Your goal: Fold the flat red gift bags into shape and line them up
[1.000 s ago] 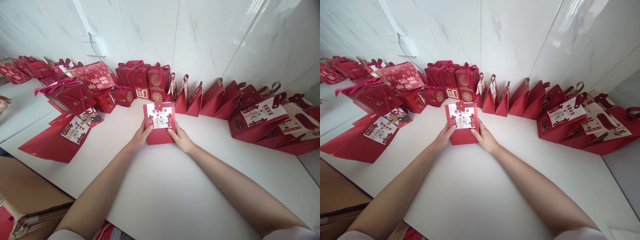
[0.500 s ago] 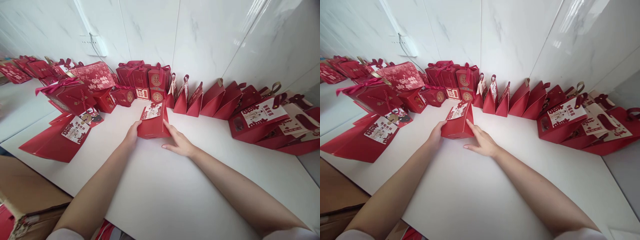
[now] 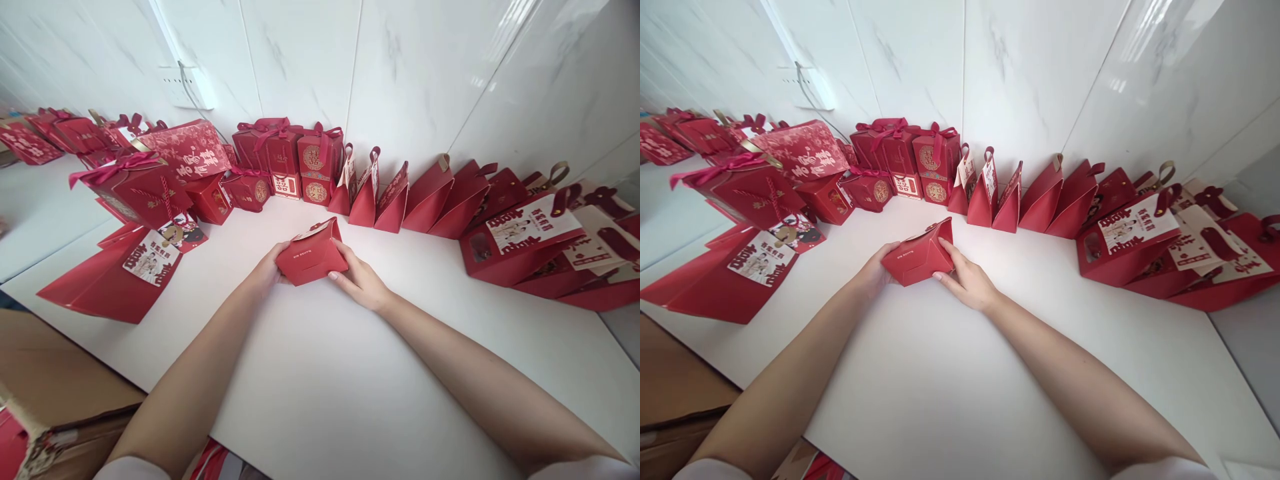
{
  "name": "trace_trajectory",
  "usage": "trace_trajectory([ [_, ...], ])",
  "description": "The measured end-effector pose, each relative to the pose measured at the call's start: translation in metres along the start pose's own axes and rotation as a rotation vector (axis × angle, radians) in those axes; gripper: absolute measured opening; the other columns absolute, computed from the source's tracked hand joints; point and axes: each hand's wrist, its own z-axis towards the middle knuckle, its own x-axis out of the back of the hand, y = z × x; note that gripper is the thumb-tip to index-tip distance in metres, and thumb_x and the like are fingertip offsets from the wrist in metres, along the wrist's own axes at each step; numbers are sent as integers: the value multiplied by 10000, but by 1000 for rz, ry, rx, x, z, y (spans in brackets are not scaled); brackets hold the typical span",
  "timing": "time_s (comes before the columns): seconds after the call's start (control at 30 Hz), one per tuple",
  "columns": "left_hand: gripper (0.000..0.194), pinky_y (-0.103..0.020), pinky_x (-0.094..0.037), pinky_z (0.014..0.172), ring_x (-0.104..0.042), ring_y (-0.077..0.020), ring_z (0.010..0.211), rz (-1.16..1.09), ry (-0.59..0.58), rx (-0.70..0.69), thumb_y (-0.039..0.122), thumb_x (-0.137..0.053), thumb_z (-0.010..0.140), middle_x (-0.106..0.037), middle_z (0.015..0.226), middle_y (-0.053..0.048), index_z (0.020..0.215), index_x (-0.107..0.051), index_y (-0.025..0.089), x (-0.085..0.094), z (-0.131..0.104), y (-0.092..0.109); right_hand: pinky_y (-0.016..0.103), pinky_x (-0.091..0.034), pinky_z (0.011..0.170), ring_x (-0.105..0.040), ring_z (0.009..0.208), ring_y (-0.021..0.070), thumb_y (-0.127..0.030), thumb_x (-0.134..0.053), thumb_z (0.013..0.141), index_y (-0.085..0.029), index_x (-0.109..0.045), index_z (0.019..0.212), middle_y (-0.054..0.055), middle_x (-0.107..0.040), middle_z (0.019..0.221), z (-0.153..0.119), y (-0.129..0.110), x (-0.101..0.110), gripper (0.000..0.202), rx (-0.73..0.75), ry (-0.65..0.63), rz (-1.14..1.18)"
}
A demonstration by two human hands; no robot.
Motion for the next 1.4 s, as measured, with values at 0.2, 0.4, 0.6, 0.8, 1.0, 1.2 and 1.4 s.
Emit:
trace_trajectory([
  [0.2, 466, -375, -571, 839, -678, -264, 1053, -159, -8, -263, 359, -466, 831, -727, 1160, -47, 1237, -617, 190, -1, 6, -7, 441, -527, 1005, -471, 1327, 267, -252, -549, 932, -297, -415, 1459, 116, -408, 1455, 3, 1, -2, 546, 157, 182, -77],
  [0.4, 478, -355, -528, 934, -648, -248, 1115, -190, 12, -510, 585, -532, 898, -685, 1210, -69, 1187, -572, 207, -5, 2, -6, 500, -482, 1007, -527, 1242, 269, -24, -405, 838, -262, -593, 1117, 94, -474, 1400, 0, -4, -1, 413, 307, 264, -168],
  [0.6, 443, -304, -543, 789, -675, -204, 916, 10, -69, -711, 496, -627, 879, -686, 1072, -57, 1233, -569, 235, -5, -25, 8, 539, -504, 930, -586, 1143, 288, -157, -440, 926, -275, -486, 1046, 98, -554, 1292, -6, -19, -5, 175, 368, 451, -89],
  [0.8, 308, -292, -514, 698, -647, -194, 798, 227, -57, -768, 407, -732, 806, -693, 958, -42, 1035, -656, 215, -16, -48, 7, 577, -489, 989, -537, 1245, 317, -287, -549, 941, -315, -422, 1313, 119, -554, 1332, -6, -49, 0, 393, 426, 524, -25],
  [1.0, 287, -277, -490, 631, -600, -164, 689, 237, -25, -712, 439, -760, 763, -661, 784, -11, 857, -656, 189, -28, -47, -4, 443, -563, 864, -680, 966, 244, -361, -518, 995, -284, -502, 1206, 63, -695, 1042, -7, -65, 1, 225, 187, 536, 188],
  [1.2, 291, -292, -542, 662, -657, -186, 751, 94, -71, -678, 401, -799, 734, -707, 877, -32, 928, -700, 208, -30, -51, 0, 331, -556, 712, -673, 798, 190, -391, -544, 991, -254, -627, 993, 22, -713, 916, -5, -66, 4, 160, 109, 465, 224],
  [1.4, 253, -328, -576, 672, -696, -219, 770, 65, -96, -624, 398, -792, 748, -747, 886, -56, 900, -763, 199, -31, -57, 8, 319, -559, 676, -676, 778, 188, -463, -516, 992, -245, -610, 992, 19, -717, 900, -4, -68, 1, 237, 35, 405, 306],
])
